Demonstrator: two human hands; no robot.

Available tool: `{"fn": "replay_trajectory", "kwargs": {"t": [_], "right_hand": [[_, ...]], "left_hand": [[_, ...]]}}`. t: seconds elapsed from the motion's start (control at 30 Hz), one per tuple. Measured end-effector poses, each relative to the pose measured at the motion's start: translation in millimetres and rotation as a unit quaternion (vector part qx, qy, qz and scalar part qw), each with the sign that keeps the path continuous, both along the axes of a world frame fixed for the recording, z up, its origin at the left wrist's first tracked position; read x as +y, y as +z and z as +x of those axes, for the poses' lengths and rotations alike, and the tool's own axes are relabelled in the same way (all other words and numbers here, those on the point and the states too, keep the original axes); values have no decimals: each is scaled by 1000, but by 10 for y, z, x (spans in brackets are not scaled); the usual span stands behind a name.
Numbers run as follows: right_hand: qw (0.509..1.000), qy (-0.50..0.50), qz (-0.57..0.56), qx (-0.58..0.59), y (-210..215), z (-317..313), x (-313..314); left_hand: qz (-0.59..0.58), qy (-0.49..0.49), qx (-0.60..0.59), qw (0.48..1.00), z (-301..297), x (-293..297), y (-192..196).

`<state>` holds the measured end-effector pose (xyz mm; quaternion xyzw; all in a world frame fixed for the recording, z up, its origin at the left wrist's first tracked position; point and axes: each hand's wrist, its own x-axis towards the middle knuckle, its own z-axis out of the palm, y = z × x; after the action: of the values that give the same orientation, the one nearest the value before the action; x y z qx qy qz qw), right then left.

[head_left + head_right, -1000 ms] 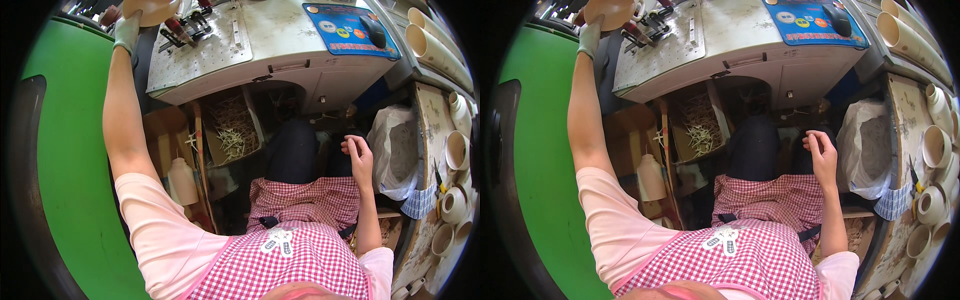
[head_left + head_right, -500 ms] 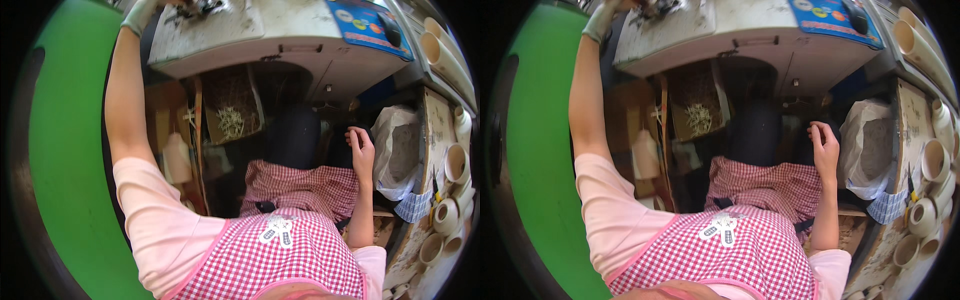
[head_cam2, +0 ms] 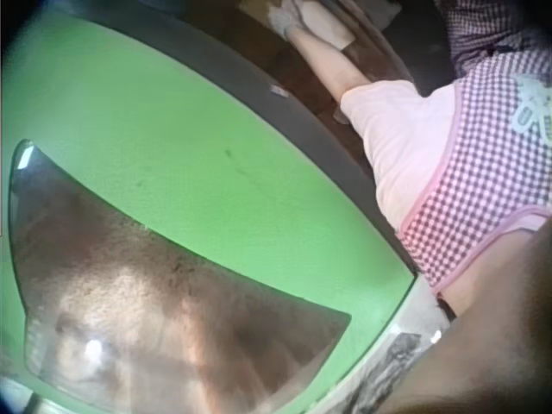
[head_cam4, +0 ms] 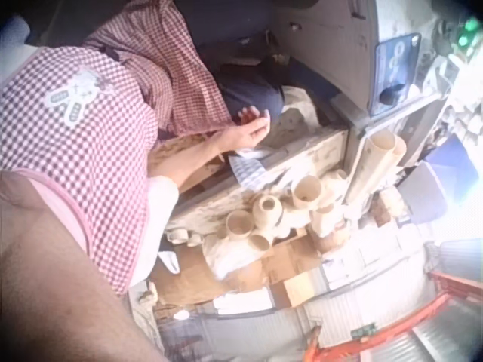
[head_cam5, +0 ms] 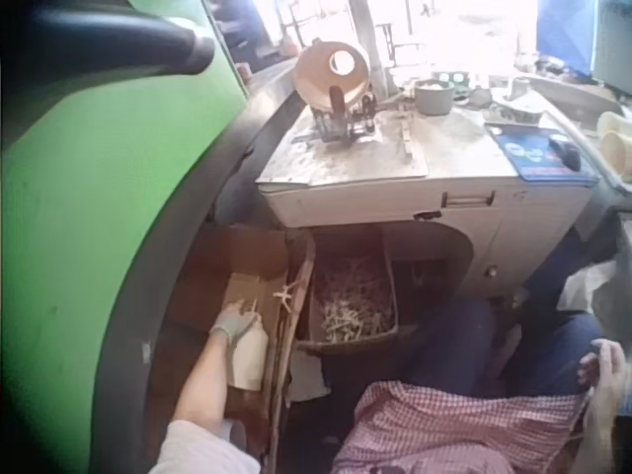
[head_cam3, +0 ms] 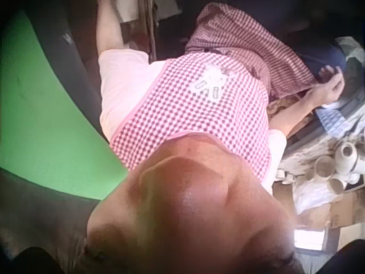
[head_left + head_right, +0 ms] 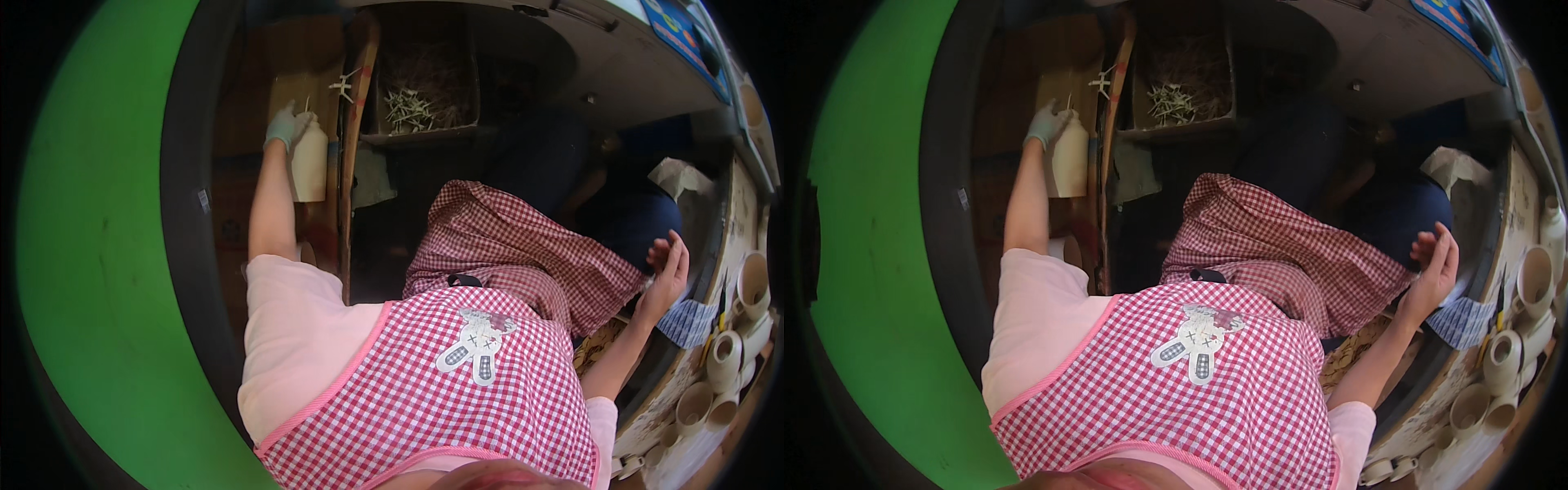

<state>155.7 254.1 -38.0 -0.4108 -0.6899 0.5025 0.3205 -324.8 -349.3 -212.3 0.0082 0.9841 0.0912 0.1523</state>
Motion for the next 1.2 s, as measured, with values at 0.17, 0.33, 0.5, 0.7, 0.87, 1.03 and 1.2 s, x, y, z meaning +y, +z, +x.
{"fn": "replay_trajectory", "kwargs": {"t": [0.17, 0.33, 0.5, 0.7, 0.87, 1.03, 1.2], "right_hand": [[996, 82, 11, -15, -52, -83, -237], [992, 119, -23, 17, 140, -77, -378], [950, 287, -68, 104, 400, -632, -770], [890, 419, 53, 175, 570, -591, -796], [940, 338, -24, 32, 820, 32, -835], [924, 363, -28, 120, 548, 368, -738], [981, 94, -116, 121, 358, 1159, 396]], "left_hand": [[-79, 37, -72, 994, 158, 288, 12], [-94, 0, 128, 987, 550, 685, 1559], [438, -191, 218, 851, 1790, 1370, 3234], [645, -438, -153, 607, 1967, 3052, 3221], [529, -431, -147, 716, 2437, 4173, 2357], [399, -469, -164, 771, 2863, 4490, 2121], [487, -520, -180, 678, 2684, 4456, 2032]]}}
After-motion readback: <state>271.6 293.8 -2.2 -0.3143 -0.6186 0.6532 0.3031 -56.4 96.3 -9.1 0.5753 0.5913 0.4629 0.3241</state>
